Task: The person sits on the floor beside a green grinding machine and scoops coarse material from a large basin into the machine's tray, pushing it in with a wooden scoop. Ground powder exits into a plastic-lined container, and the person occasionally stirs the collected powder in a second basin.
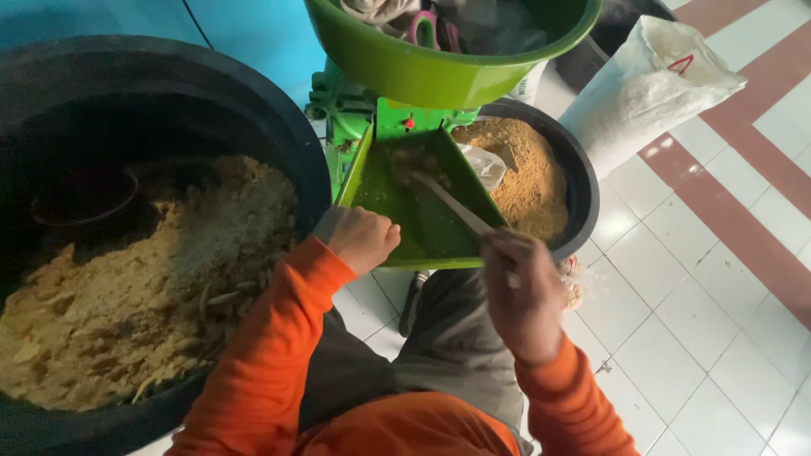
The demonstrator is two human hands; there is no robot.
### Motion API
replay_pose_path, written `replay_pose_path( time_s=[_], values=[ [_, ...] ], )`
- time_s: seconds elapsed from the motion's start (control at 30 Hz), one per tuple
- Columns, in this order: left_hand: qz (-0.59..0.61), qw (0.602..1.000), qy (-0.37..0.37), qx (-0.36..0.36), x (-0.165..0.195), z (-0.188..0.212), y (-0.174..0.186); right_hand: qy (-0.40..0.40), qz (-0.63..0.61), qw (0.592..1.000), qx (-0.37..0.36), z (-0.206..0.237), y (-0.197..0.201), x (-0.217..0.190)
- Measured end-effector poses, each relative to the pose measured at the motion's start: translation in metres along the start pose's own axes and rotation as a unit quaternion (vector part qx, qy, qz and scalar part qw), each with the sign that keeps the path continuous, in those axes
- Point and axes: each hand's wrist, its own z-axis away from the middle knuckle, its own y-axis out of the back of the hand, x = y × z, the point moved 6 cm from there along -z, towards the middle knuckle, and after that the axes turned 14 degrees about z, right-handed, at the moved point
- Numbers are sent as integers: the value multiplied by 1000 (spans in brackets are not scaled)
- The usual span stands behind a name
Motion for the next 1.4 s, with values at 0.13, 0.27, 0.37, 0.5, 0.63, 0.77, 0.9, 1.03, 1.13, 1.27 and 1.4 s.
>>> replay_pose_path(
  time_s=[0.13, 0.27, 0.37, 0.5, 0.63, 0.77, 0.9, 1.03, 1.13, 1.27, 1.4],
  values=[
    [-22, 998, 22, -55, -9, -6, -17, -13, -11, 1000, -22, -1, -3, 4],
    [1, 999, -51, -12, -21, -10, -41, 35, -10, 999, -33, -11, -18, 7],
    [26, 993, 26, -115, -56, -26, -77, -29, -13, 1000, -1, -3, 17, 29],
    [-79, 925, -298, -224, -25, -81, -126, -62, 14, 998, -1, 30, 96, 47],
    [-197, 915, -104, -336, -50, -149, -133, -154, 71, 986, -5, 42, 127, 43],
    [-182, 953, -27, -242, -69, -162, -104, -62, 87, 994, -21, 9, 83, 19],
    [-88, 988, -81, -98, -65, -125, -98, 26, 6, 998, -50, -15, 3, 27],
    [-24, 990, -22, -139, -51, -66, -94, 10, 16, 1000, 3, 2, -1, 42],
    [114, 988, -43, -91, -27, -24, -58, -48, -5, 999, 5, 9, 1, 43],
    [191, 981, -6, -33, 4, 2, -16, -5, 22, 998, -57, -10, -33, 26],
    [149, 976, -117, 107, 29, 39, 23, 4, 54, 999, 3, -11, -31, 30]
  ],
)
